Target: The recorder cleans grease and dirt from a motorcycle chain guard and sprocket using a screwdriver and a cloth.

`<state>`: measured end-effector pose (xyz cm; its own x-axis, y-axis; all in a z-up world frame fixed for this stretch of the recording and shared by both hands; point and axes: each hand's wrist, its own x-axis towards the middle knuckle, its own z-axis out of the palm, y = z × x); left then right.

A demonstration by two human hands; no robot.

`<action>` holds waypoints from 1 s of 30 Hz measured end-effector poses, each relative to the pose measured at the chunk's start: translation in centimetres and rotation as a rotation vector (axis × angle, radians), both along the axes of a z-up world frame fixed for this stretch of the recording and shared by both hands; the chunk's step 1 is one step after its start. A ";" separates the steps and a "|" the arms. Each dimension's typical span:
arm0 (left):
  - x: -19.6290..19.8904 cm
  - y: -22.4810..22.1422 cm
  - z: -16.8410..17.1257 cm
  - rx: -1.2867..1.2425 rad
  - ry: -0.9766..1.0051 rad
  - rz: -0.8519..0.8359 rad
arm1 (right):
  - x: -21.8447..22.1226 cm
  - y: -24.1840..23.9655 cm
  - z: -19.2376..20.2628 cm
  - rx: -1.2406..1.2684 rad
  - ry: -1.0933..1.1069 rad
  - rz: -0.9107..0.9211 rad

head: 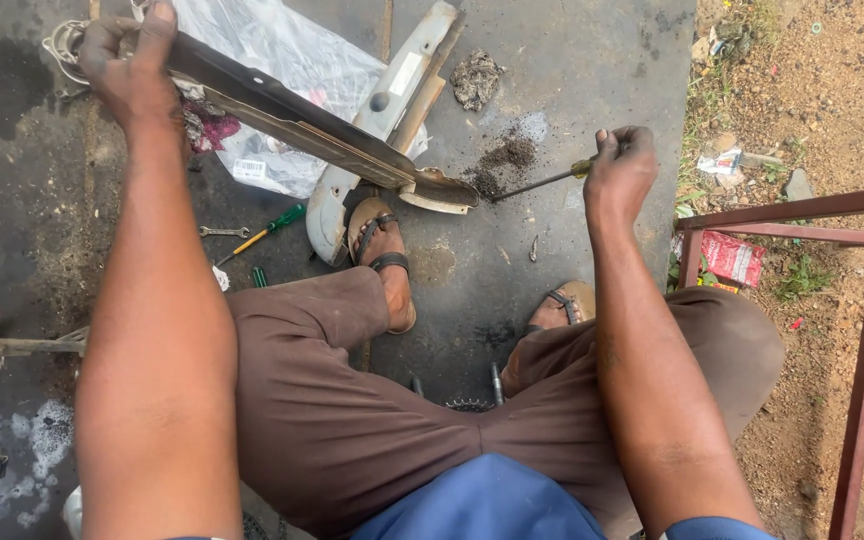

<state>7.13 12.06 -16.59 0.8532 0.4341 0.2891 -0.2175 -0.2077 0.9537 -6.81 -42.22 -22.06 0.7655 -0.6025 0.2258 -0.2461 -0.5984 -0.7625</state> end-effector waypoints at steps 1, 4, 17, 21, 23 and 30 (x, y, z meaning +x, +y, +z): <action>0.2 0.2 -0.3 0.010 -0.024 -0.011 | 0.1 -0.2 -0.3 -0.060 -0.015 0.015; -0.1 -0.6 0.7 -0.032 -0.041 -0.049 | 0.1 -0.5 1.7 -0.152 -0.081 0.075; -1.4 0.1 1.0 -0.082 -0.078 -0.154 | -0.2 1.1 2.9 0.043 -0.007 0.077; -1.8 0.3 1.0 -0.109 -0.039 -0.126 | -0.4 1.6 2.3 0.030 -0.025 0.085; -2.1 0.3 1.1 -0.104 -0.021 -0.115 | -0.5 1.9 2.3 0.033 -0.024 0.091; -1.7 0.6 0.3 -0.080 -0.008 -0.066 | -1.8 3.4 6.6 -0.112 0.194 0.226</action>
<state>5.38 12.65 -16.29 0.8785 0.3994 0.2621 -0.2354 -0.1156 0.9650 -8.57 -38.82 -15.44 0.9125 -0.3917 0.1181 -0.2315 -0.7323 -0.6405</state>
